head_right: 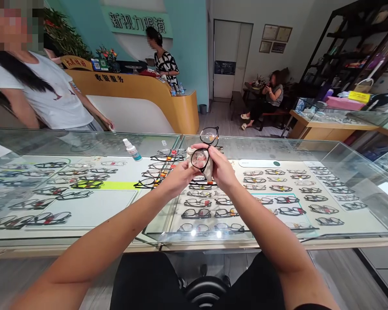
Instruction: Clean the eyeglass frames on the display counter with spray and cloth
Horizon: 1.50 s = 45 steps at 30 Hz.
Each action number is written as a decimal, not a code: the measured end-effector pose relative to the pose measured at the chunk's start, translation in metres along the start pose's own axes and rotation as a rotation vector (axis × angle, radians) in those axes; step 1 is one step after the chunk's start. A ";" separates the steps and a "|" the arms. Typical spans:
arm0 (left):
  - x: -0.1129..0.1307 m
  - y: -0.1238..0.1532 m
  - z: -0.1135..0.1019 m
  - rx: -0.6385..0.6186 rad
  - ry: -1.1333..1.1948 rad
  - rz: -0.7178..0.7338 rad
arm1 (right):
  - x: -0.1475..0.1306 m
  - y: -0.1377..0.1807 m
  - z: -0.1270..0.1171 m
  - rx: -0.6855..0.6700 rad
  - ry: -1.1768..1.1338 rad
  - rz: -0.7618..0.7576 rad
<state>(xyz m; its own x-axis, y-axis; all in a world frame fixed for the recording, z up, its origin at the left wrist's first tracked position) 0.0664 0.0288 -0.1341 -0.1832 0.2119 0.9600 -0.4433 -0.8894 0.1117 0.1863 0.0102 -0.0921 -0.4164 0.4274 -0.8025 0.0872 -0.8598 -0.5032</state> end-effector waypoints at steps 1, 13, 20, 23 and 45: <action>0.003 0.001 0.000 0.002 0.025 0.016 | -0.001 0.000 0.000 -0.002 -0.005 0.004; 0.026 0.009 -0.014 0.084 0.219 0.133 | -0.011 -0.007 -0.007 0.016 0.011 -0.067; 0.032 0.002 -0.037 0.169 0.287 0.135 | -0.010 -0.010 -0.013 0.045 -0.058 -0.067; 0.028 -0.003 -0.048 0.207 0.340 0.042 | -0.011 -0.009 -0.015 0.036 -0.098 -0.045; 0.059 0.011 -0.045 0.313 -0.436 0.470 | -0.025 -0.007 -0.015 0.045 0.042 -0.057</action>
Point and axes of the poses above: each hand's wrist, its own y-axis away from the middle knuckle, its own z-axis out of the palm, x = y × z, the point moved 8 cm from there along -y, towards the middle knuckle, and after that the axes turned 12 degrees about -z, right-handed, at the moved point
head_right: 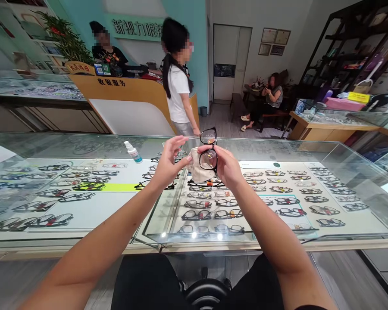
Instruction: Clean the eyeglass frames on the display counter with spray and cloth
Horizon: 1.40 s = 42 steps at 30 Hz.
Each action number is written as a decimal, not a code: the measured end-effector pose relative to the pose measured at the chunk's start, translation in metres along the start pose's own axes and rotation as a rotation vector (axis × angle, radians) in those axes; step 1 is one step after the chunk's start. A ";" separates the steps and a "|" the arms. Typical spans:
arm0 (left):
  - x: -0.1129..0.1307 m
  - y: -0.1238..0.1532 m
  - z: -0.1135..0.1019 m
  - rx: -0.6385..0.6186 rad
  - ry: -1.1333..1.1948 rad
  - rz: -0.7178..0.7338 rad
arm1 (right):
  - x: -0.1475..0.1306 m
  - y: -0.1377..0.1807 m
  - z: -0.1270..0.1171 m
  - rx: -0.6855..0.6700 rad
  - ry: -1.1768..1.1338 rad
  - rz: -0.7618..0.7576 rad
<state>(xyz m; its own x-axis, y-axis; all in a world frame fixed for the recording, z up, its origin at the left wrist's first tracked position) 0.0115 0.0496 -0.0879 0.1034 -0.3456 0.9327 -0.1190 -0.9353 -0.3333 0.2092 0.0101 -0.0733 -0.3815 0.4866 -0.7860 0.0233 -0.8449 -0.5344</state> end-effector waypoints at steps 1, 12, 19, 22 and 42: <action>0.008 0.003 0.004 -0.047 -0.068 0.072 | -0.001 0.000 0.001 -0.010 0.006 0.000; 0.015 0.006 0.016 -0.262 -0.085 -0.097 | 0.001 0.001 0.002 -0.052 0.051 -0.010; 0.020 0.009 0.010 -0.172 -0.157 -0.037 | -0.001 0.001 0.005 -0.076 0.060 -0.028; 0.024 0.010 0.007 -0.120 -0.271 0.018 | -0.002 0.002 0.006 -0.072 0.071 -0.020; 0.027 0.013 0.024 -0.433 -0.279 -0.023 | 0.001 0.000 0.001 -0.073 0.117 -0.052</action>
Point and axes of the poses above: each hand's wrist, its own y-axis away from the middle knuckle, its own z-axis out of the palm, x = y × z, the point moved 8 cm from there along -y, towards the middle knuckle, and after that the axes turned 12 degrees about -z, right-handed, at the moved point
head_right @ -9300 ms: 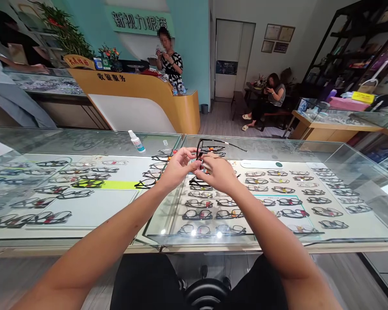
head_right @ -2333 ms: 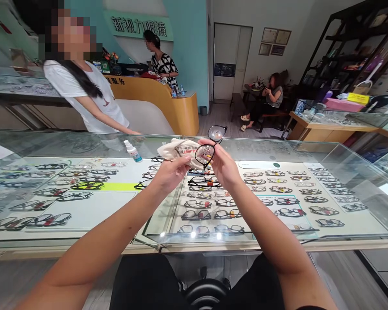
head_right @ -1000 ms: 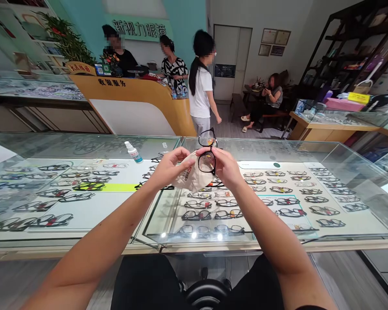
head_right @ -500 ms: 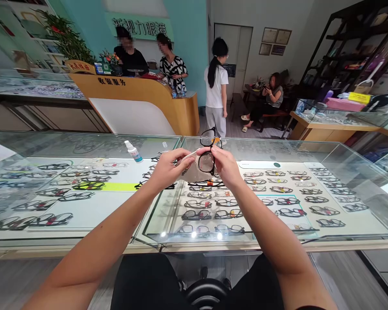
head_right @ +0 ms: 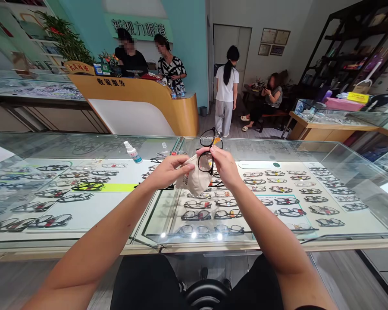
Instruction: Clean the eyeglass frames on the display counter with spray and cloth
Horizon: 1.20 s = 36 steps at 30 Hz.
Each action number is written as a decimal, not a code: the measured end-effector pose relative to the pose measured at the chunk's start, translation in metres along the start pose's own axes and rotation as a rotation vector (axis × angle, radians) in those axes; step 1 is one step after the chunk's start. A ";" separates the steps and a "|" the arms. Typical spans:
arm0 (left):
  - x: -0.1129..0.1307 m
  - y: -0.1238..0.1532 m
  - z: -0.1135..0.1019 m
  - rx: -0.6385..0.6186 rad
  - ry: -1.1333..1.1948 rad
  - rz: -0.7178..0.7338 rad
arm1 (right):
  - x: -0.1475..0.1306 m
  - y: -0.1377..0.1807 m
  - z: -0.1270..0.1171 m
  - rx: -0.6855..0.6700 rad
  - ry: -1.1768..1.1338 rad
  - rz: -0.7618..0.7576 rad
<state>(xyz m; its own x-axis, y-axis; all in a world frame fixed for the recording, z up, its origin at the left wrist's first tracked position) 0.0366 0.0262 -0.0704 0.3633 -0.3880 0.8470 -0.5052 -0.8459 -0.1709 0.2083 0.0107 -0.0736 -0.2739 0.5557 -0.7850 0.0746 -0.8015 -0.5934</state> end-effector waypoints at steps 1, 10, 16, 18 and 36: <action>0.001 0.000 -0.001 0.005 0.000 0.016 | -0.001 -0.001 -0.001 0.003 0.015 -0.014; 0.008 0.008 -0.033 0.327 0.116 0.121 | 0.002 -0.002 -0.006 -0.017 0.082 -0.022; -0.001 0.016 -0.047 0.604 0.090 0.016 | 0.007 0.000 -0.008 -0.010 0.119 -0.038; -0.003 0.016 -0.047 0.618 0.100 -0.013 | 0.009 0.000 -0.010 0.003 0.142 -0.027; -0.005 0.007 -0.016 0.173 0.563 -0.187 | 0.012 0.002 0.002 -0.104 0.129 -0.013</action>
<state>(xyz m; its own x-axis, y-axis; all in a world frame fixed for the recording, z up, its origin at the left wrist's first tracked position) 0.0187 0.0284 -0.0678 -0.0590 -0.0148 0.9981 -0.3213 -0.9464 -0.0330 0.2037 0.0152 -0.0839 -0.1509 0.5950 -0.7895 0.1725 -0.7705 -0.6136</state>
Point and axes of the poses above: each hand's wrist, its own y-axis away from the middle knuckle, its own z-axis out of the palm, x = y × z, the point moved 8 cm from there along -y, towards the middle knuckle, and after that the axes turned 12 degrees about -z, right-handed, at the moved point
